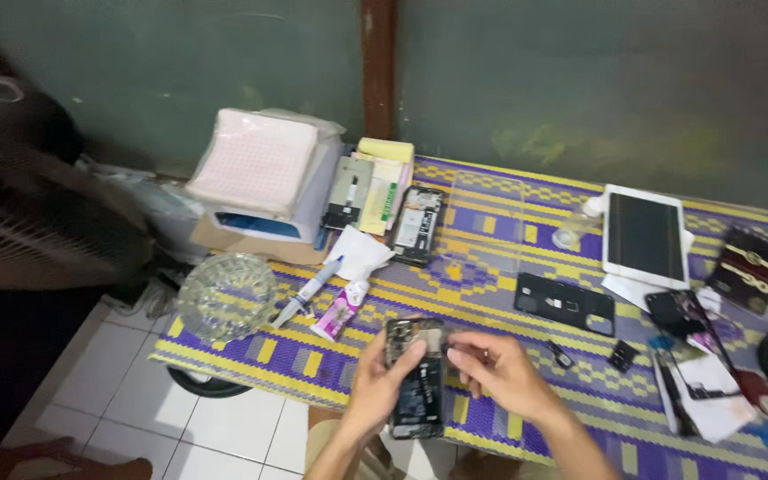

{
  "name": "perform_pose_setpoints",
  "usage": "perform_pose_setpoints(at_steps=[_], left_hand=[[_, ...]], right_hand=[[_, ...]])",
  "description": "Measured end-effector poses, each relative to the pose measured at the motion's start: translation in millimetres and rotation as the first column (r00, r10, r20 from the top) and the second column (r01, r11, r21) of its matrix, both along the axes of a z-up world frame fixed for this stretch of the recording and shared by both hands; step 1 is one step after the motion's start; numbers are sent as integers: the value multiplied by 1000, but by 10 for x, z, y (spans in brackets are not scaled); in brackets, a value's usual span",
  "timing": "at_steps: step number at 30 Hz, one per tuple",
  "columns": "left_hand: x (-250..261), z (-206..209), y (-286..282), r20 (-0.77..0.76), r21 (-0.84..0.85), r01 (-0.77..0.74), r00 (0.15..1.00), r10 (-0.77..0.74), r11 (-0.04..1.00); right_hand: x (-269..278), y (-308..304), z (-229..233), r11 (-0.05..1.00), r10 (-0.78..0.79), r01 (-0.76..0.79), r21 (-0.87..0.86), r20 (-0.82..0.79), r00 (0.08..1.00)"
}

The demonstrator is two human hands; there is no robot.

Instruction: The person works on a disassembled smartphone, applying adhesive from a syringe to internal components and wiping the area with a tissue. They then place a black frame around the device and apply adhesive from a tube along the frame's edge.

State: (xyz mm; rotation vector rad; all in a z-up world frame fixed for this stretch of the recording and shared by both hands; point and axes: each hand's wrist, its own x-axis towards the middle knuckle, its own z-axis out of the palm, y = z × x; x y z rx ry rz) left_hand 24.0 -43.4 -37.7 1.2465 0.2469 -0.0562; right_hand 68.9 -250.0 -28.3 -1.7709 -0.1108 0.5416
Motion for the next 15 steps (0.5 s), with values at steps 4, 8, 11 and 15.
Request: perform_pose_setpoints(at_steps=[4,8,11,15], left_hand=[[148,16,-376,88,-39,105,991,-102,994],[247,-26,-594,123,30,192,973,-194,981],[272,34,-664,113,10,266,957,-266,964],[315,-47,-706,215,-52,339,922,-321,939]], right_hand=[[-164,-169,-280,953,-266,241,186,124,956],[-236,-342,-167,923,-332,274,271,201,922],[-255,-469,-165,921,-354,288,263,255,900],[-265,-552,-136,898,-398,356,257,133,908]])
